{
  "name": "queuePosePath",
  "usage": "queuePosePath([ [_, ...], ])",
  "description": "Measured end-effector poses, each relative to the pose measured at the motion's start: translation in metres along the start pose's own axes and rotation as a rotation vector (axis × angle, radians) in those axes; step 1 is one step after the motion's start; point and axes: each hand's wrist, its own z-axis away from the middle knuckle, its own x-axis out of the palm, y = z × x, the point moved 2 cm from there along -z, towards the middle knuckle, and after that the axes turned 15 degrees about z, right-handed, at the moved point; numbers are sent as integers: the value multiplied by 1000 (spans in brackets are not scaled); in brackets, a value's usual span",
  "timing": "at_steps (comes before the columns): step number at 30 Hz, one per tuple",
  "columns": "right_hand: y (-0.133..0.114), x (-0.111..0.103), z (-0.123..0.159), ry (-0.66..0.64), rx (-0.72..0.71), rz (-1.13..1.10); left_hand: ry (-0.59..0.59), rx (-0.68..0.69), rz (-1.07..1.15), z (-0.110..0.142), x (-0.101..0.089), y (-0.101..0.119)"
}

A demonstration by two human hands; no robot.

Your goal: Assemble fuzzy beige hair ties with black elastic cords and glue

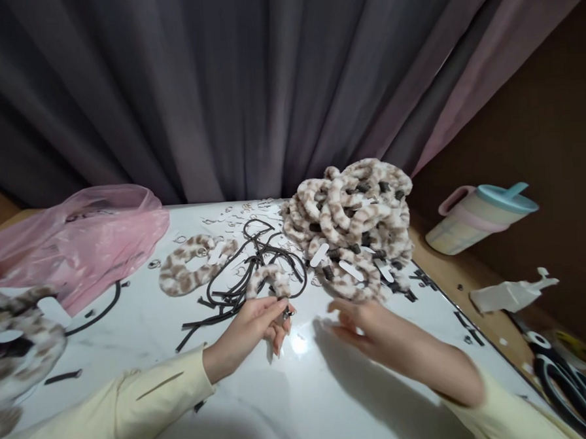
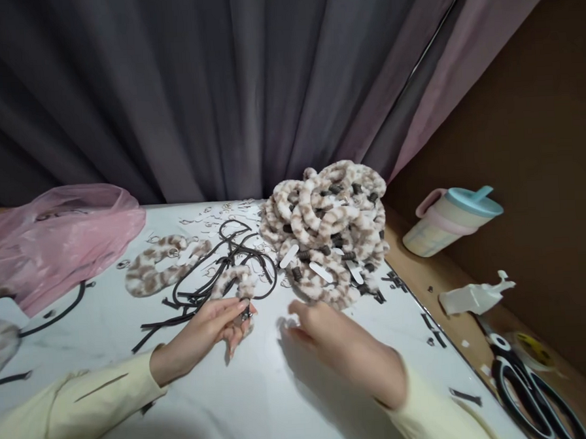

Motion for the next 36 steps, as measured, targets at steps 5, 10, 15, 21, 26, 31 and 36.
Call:
queuePosePath([
  [5, 57, -11, 83, 34, 149, 483, 23, -14, -38, 1, 1, 2],
  [10, 78, 19, 137, 227, 119, 692, 37, -19, -23, 0, 1, 0],
  [15, 65, 40, 145, 295, 207, 688, 53, -32, -22, -1, 0, 1],
  [21, 74, 44, 144, 294, 196, 738, 58, -31, -35, -1, 0, 2],
  [26, 69, 21, 130, 325, 191, 537, 49, -45, -5, -1, 0, 2],
  [31, 18, -4, 82, 311, 317, 59, 43, -61, 4, -1, -1, 2],
  [36, -30, 2, 30, 311, 25, -19, 85, -51, 21, 0, -2, 0],
])
